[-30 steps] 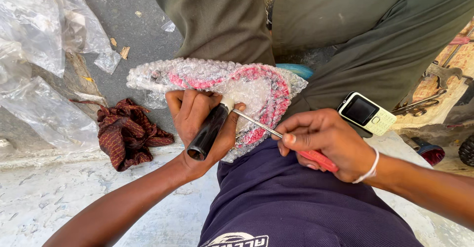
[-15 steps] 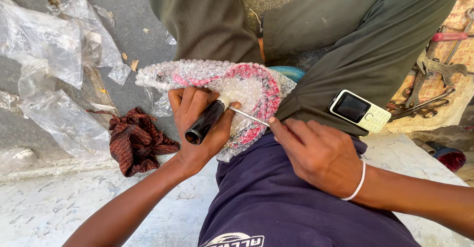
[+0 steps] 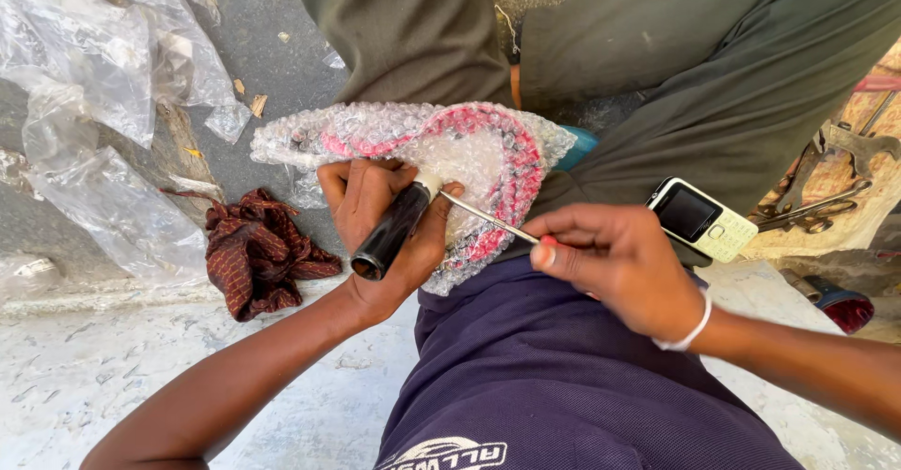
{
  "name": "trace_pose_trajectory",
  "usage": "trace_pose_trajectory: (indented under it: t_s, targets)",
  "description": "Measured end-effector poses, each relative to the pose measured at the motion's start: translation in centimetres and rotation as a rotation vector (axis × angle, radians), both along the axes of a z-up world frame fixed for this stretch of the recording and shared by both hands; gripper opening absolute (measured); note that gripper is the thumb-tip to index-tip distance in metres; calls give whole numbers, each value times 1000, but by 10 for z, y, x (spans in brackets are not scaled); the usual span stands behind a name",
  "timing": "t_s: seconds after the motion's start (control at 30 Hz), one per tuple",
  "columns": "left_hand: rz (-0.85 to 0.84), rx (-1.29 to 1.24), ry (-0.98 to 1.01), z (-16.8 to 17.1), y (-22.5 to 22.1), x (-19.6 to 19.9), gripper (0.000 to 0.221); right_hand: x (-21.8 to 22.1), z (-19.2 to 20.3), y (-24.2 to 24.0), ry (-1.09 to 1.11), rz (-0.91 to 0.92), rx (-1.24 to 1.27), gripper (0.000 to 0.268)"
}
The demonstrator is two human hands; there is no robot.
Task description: The person unwraps mechanical components from bubble wrap and uses a screwdriver and pliers to assemble them while sitting on the floor.
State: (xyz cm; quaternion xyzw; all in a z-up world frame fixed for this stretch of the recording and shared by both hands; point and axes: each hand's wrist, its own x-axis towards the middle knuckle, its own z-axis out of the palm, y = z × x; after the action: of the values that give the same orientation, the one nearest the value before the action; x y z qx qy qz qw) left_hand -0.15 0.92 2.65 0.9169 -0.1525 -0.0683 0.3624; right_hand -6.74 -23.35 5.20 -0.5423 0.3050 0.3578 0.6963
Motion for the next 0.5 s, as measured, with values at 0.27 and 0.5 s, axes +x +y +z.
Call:
trace_pose_trajectory:
  t_s: [0.27, 0.5]
  targets:
    - [32, -29, 19, 2, 2, -9, 39, -8, 6, 2, -153, 54, 27, 25]
    - [-196, 106, -72, -2, 2, -4, 44, 6, 38, -15, -715, 575, -397, 23]
